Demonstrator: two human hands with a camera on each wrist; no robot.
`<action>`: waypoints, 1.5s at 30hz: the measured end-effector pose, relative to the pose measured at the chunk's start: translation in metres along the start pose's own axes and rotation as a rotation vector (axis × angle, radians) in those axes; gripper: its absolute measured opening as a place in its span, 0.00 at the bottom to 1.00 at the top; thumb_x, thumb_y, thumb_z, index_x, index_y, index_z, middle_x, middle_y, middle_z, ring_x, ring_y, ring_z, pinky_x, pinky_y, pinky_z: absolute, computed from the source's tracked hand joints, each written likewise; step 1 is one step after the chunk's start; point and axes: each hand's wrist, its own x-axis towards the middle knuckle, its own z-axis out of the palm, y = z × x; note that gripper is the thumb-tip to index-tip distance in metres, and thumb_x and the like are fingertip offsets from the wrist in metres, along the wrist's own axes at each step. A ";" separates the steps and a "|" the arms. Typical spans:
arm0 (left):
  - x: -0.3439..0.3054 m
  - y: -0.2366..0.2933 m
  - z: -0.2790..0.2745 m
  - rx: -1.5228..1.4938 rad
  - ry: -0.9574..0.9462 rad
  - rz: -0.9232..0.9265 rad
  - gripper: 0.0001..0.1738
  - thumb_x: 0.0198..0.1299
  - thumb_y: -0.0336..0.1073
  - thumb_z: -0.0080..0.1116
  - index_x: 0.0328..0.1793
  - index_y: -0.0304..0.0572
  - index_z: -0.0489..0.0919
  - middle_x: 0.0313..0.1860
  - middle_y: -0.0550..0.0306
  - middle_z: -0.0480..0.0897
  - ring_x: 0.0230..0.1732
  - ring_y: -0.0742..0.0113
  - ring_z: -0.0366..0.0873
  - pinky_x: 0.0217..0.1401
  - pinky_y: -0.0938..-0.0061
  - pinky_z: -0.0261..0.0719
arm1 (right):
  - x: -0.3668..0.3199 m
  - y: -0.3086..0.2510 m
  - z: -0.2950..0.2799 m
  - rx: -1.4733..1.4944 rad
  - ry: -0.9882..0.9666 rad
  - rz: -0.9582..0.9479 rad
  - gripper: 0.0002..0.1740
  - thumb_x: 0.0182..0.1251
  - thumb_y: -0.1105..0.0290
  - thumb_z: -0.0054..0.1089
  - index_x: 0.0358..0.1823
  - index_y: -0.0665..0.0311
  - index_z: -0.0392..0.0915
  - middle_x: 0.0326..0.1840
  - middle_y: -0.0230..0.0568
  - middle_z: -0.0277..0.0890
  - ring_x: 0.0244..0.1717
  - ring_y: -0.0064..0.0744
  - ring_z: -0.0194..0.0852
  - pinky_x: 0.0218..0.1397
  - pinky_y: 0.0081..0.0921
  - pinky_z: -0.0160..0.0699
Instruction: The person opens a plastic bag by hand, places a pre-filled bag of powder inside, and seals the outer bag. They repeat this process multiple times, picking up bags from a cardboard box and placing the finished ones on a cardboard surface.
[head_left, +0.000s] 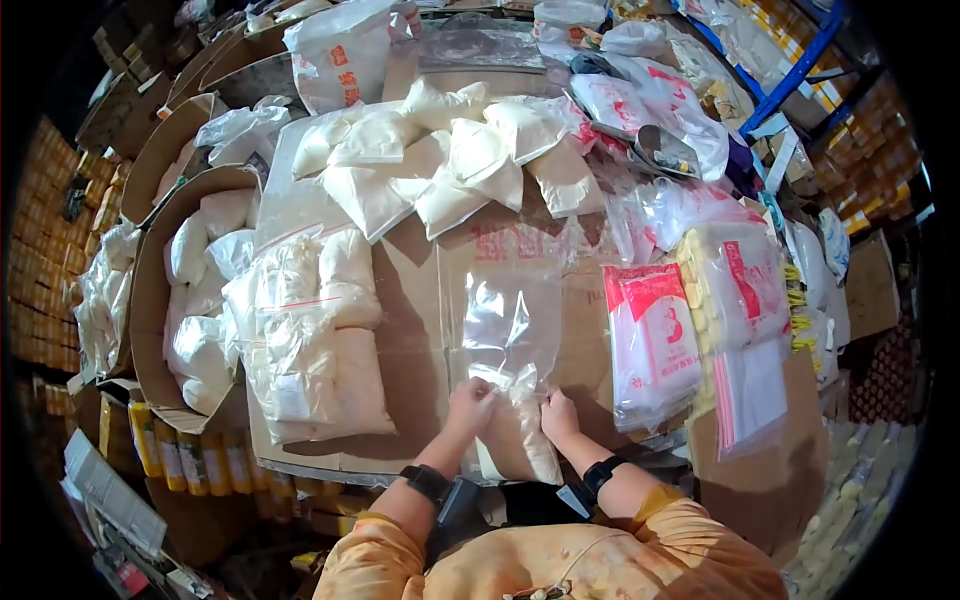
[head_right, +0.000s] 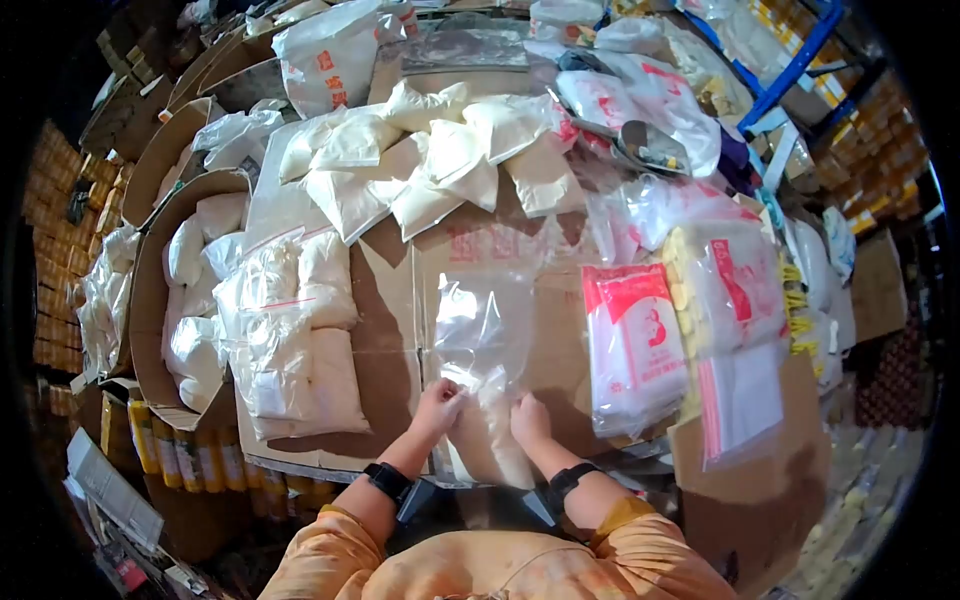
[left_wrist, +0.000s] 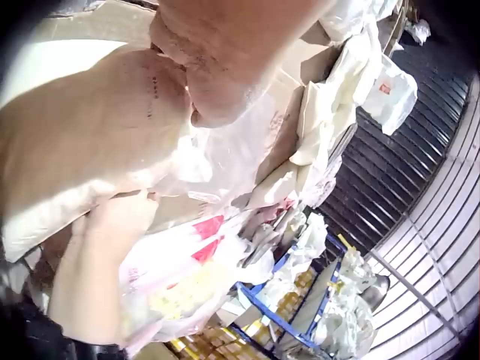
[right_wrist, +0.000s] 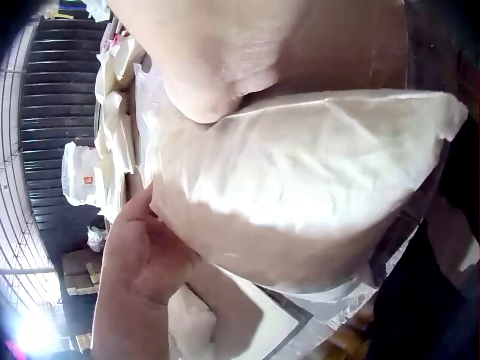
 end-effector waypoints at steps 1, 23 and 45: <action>-0.003 0.006 -0.004 0.050 0.051 0.085 0.06 0.46 0.32 0.57 0.28 0.39 0.74 0.29 0.46 0.75 0.34 0.48 0.73 0.38 0.62 0.71 | 0.000 -0.005 -0.001 -0.002 0.008 -0.022 0.13 0.57 0.70 0.46 0.42 0.68 0.69 0.34 0.60 0.74 0.39 0.60 0.71 0.42 0.46 0.71; -0.034 0.034 -0.009 0.110 0.296 0.285 0.06 0.53 0.26 0.49 0.37 0.40 0.68 0.35 0.44 0.69 0.37 0.45 0.68 0.39 0.60 0.68 | 0.016 -0.032 0.013 1.311 -0.045 0.401 0.11 0.63 0.72 0.40 0.38 0.64 0.74 0.36 0.30 0.72 0.37 0.25 0.68 0.45 0.26 0.70; -0.034 0.013 -0.012 0.017 0.300 0.088 0.08 0.60 0.34 0.44 0.42 0.40 0.69 0.40 0.37 0.73 0.39 0.38 0.71 0.42 0.57 0.70 | 0.008 -0.003 0.029 0.540 0.045 0.035 0.13 0.60 0.80 0.41 0.46 0.67 0.67 0.43 0.41 0.72 0.45 0.38 0.69 0.52 0.27 0.66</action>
